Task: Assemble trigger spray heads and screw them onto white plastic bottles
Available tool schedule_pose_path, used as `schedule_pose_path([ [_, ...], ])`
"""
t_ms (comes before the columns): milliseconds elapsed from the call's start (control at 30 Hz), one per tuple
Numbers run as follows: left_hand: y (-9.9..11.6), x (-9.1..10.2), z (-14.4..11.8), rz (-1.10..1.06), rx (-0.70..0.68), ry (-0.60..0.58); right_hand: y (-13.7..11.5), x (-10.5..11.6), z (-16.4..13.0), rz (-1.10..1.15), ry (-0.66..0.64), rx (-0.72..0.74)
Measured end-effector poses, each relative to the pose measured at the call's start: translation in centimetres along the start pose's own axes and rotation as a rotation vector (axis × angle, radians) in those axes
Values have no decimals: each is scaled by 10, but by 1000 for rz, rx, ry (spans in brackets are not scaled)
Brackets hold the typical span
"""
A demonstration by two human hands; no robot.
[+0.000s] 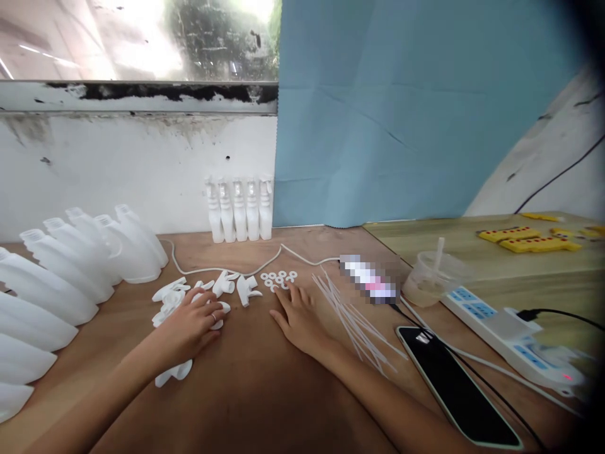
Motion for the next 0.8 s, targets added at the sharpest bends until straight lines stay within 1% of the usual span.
schedule_pose_path([
  [100, 13, -10, 0, 4, -102, 7, -5, 2, -1, -3, 16, 48],
  [167, 12, -14, 1, 10, -119, 11, -6, 5, -2, 41, 43, 79],
  [233, 4, -14, 0, 41, -72, 28, -8, 8, -3, 89, 52, 106],
  [333, -8, -14, -2, 81, 23, 43, -10, 8, -3, 145, 20, 144],
  [400, -8, -16, -1, 65, 15, 42, -12, 6, -3, 179, -8, 162],
  [500, 9, -15, 8, -22, -67, 98, -10, 4, -2, 269, -27, 162],
  [600, 36, -13, 21, -144, -145, 155, -5, 1, -1, 383, -44, 110],
  [700, 60, -15, 30, -263, -168, 140, 0, -2, -1, 438, -69, 66],
  [800, 70, -24, 30, -345, -126, 88, -1, -1, -2, 434, -71, 77],
])
Point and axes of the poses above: each hand's wrist, its own z-axis towards the middle knuckle, its own x-axis out of the back of the hand, y = z × x, the point moved 6 cm from there along z, towards the middle knuckle, and after that the axes turned 7 degrees about -x, right-handed, at the moved point
